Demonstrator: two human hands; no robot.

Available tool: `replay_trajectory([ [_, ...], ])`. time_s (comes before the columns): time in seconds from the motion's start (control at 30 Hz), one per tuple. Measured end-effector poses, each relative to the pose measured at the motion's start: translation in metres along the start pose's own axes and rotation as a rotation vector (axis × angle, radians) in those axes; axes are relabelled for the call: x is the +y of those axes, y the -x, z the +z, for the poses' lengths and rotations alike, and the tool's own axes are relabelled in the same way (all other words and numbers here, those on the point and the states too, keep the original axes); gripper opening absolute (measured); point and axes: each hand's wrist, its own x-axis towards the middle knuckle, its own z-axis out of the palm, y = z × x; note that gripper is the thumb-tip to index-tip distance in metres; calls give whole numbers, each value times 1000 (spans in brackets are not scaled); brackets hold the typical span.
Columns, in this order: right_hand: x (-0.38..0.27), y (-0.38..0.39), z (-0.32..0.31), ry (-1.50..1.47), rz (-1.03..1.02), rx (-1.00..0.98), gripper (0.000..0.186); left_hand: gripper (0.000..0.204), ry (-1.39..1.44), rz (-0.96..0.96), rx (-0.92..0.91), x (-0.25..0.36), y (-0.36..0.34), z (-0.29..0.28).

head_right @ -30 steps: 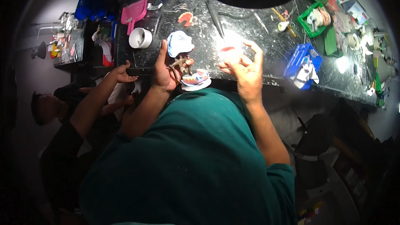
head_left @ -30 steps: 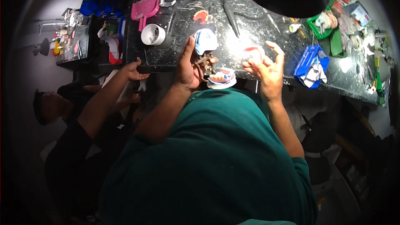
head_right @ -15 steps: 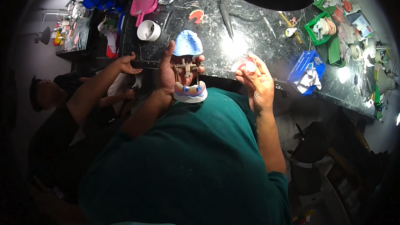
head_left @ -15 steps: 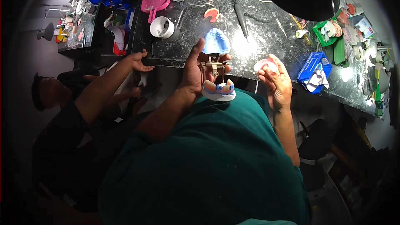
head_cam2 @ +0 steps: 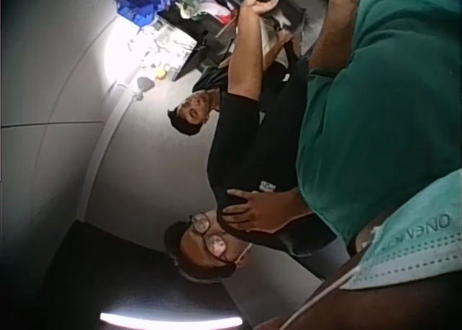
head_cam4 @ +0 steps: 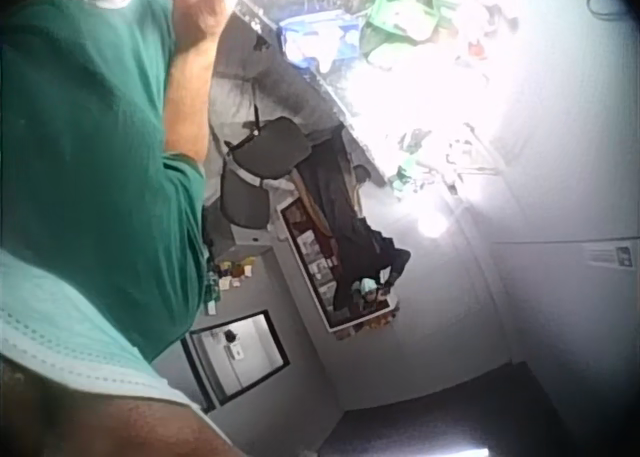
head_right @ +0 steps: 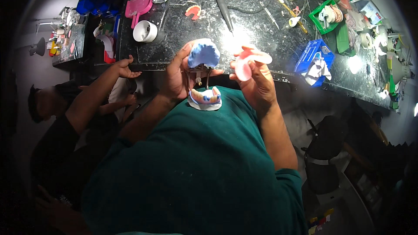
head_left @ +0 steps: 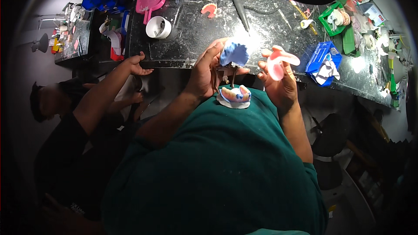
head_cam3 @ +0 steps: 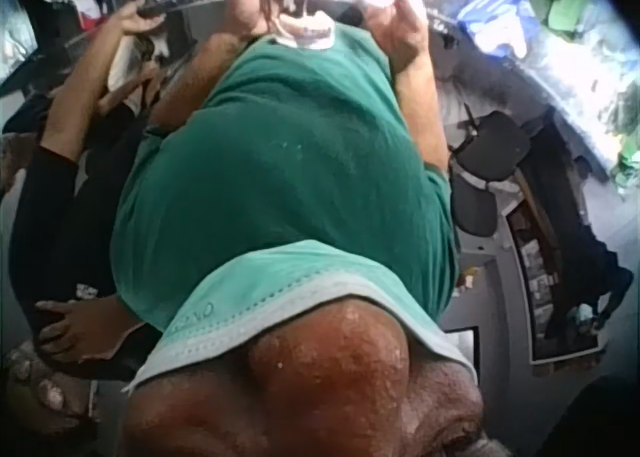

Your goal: The person takes a dental model mounted on an articulator, fits a dental prosthesis onto it by hand, and shapes the prosthesis using a rotary tool.

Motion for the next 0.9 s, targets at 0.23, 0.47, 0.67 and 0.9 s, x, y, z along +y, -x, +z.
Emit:
replay_trajectory([
  [0.23, -2, -1, 12, -50, 90, -40, 62, 63, 8, -113, -13, -4, 3, -13],
  [0.47, -4, -5, 13, -67, 109, -49, 64, 51, 83, -60, 0, -4, -1, -12],
  [0.67, -7, -9, 14, -17, 100, -90, 65, 57, 45, -40, 22, 1, 1, -6],
  [0.9, -2, -12, 9, 509, -26, 2, 33, 63, 56, -124, -15, 4, 1, -11],
])
